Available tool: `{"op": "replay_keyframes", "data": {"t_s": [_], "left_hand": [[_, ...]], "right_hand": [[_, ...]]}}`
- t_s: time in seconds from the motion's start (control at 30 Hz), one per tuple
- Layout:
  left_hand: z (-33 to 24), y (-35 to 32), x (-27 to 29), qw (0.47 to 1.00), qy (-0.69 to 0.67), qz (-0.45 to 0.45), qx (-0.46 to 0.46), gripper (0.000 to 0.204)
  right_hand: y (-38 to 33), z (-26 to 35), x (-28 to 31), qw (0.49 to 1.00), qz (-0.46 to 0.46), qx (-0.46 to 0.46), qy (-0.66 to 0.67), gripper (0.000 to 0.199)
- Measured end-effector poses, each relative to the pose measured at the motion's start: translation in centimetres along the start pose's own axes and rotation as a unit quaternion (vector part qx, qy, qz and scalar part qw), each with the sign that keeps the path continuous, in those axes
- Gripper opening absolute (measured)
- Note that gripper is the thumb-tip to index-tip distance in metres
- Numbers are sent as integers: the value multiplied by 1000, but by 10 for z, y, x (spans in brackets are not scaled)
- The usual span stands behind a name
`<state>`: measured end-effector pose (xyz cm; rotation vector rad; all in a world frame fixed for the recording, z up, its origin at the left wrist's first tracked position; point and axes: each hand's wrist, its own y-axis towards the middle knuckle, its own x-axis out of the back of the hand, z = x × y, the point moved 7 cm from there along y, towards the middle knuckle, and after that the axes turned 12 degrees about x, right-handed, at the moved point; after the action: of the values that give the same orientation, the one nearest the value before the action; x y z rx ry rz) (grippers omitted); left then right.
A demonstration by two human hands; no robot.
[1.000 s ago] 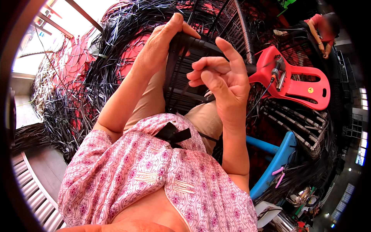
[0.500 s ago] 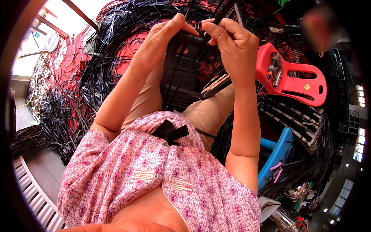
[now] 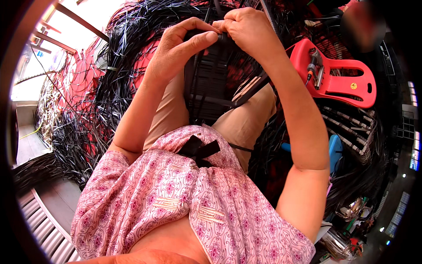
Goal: The person weaves black plastic strips into a metal chair frame using pliers and a power drill. They pull strips through the frame, secure them with the drill, and trim excess material with pliers.
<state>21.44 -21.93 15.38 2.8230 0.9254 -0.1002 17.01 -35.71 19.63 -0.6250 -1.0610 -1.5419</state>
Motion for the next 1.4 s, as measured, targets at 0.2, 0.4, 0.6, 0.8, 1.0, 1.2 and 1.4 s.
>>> {"op": "replay_keyframes", "data": {"t_s": [0.2,0.4,0.6,0.8,1.0,1.2,1.4], "left_hand": [[4,-2,4,981,173,-54,-67,33],[-52,-19,-32,844,444,-86,-289,27],[-57,-6,-52,797,493,29,-348,22],[-50,25,-45,871,453,171,-89,25],[-37,41,-47,845,431,311,56,33],[7,47,-40,884,172,407,155,33],[5,45,-32,919,172,296,196,33]], "right_hand": [[4,-28,-22,985,91,-104,105,17],[-2,-55,-54,917,176,-194,300,15],[6,-73,-44,979,160,116,42,25],[-75,27,35,901,-409,78,125,20],[-139,39,-16,921,-350,160,-51,26],[-134,38,-48,928,-271,212,-143,38],[-106,59,7,900,-338,244,-125,14]]}}
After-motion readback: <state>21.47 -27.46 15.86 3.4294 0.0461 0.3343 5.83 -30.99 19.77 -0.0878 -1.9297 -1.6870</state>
